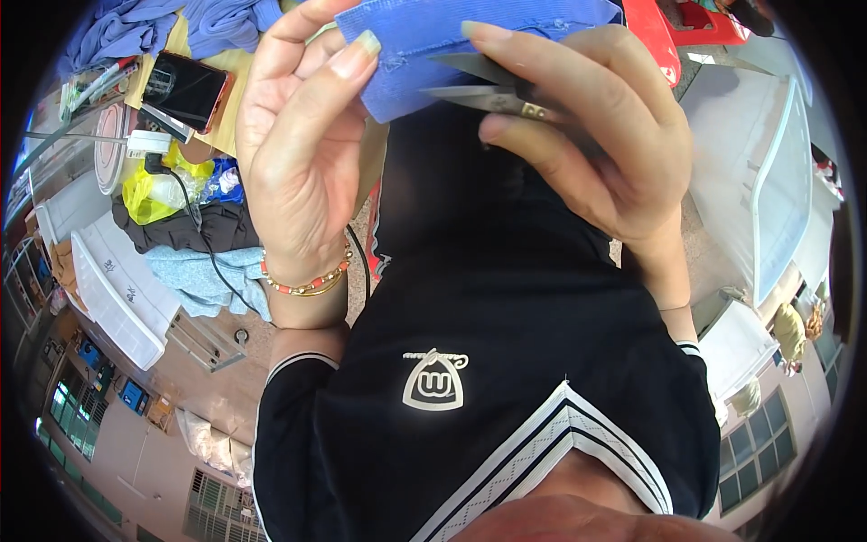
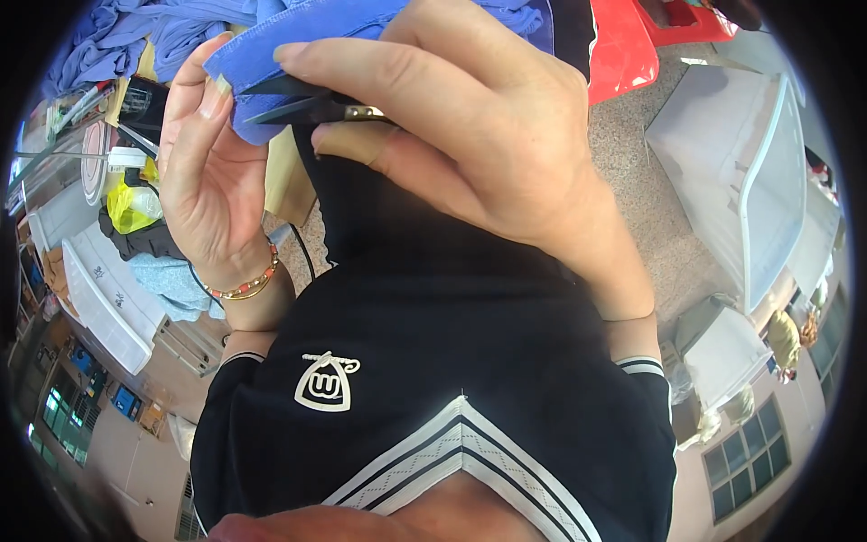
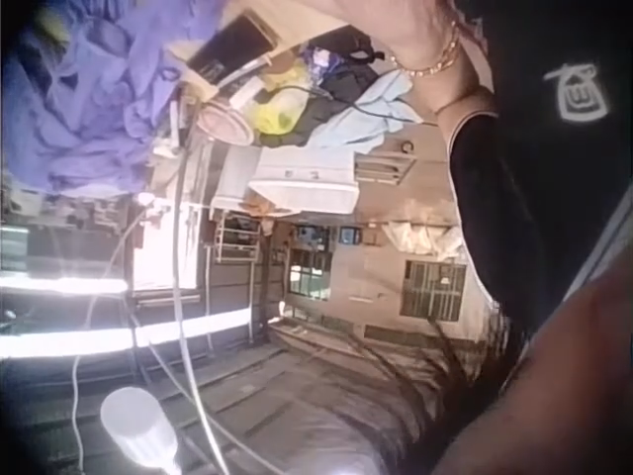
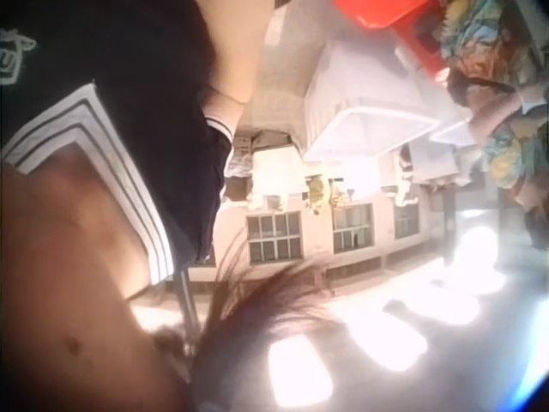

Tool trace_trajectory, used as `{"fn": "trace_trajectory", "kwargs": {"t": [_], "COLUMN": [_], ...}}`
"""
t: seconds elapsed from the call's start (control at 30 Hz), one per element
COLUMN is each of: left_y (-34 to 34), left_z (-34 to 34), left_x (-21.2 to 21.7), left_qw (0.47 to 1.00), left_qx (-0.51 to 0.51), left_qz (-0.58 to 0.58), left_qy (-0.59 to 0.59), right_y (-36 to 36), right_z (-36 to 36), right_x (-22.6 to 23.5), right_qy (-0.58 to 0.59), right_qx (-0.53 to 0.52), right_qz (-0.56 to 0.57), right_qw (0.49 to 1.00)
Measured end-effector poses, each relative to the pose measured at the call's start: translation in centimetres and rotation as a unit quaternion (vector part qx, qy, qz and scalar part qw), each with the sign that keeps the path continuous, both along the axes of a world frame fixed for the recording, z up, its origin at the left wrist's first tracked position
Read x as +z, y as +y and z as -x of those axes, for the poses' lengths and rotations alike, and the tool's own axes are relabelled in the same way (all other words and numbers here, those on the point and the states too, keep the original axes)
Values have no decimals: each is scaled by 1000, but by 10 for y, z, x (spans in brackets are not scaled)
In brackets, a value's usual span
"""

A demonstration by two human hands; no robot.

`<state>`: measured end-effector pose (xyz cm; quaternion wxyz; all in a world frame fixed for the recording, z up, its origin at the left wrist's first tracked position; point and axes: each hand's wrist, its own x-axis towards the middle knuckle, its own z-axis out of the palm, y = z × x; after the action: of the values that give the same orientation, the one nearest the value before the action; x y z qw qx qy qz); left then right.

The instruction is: Trim excess threads from various garments using small scissors.

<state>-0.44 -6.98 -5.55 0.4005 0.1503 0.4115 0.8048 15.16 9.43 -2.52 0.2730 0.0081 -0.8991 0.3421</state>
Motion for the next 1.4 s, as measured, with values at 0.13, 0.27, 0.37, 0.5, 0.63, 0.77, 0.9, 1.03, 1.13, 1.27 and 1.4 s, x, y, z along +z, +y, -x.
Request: {"fn": "trace_trajectory", "kwargs": {"t": [0.13, 0.27, 0.37, 0.5, 0.63, 0.77, 0.9, 1.03, 1.13, 1.27, 1.4], "left_y": [0, 0, 1, -1, -2, -1, -5, -1, -1, -1, 0], "left_z": [-4, -6, -8, -6, -3, -1, -2, -3, -3, -4, -6], "left_x": [3, 4, 5, 4, 3, 1, 3, 3, 2, 3, 3], "left_qw": [999, 997, 996, 997, 999, 999, 999, 999, 999, 999, 1000], "left_qx": [-15, -20, -21, -20, -24, -29, -26, -36, -33, -30, -12], "left_qz": [-22, -40, -42, -38, -1, -5, -6, -5, 2, 1, 13], "left_qy": [-26, -62, -78, -66, -28, -20, -19, -17, -14, -20, -23], "right_y": [-2, -5, -5, -9, -9, 0, -5, -9, -8, -11, -9], "right_z": [5, 5, 6, 6, 4, 5, 6, 7, 7, 8, 8], "right_x": [-3, -2, -2, 1, 11, 53, 30, 6, 5, 6, 4], "right_qy": [24, 24, 26, 13, 10, -208, -148, 16, 23, 19, 30], "right_qx": [0, -9, -15, -27, -36, -35, -35, -46, -36, -43, -42], "right_qz": [-33, -32, -32, -22, -27, -23, -32, -77, -82, -84, -102], "right_qw": [999, 999, 999, 999, 999, 977, 988, 996, 996, 995, 993]}}
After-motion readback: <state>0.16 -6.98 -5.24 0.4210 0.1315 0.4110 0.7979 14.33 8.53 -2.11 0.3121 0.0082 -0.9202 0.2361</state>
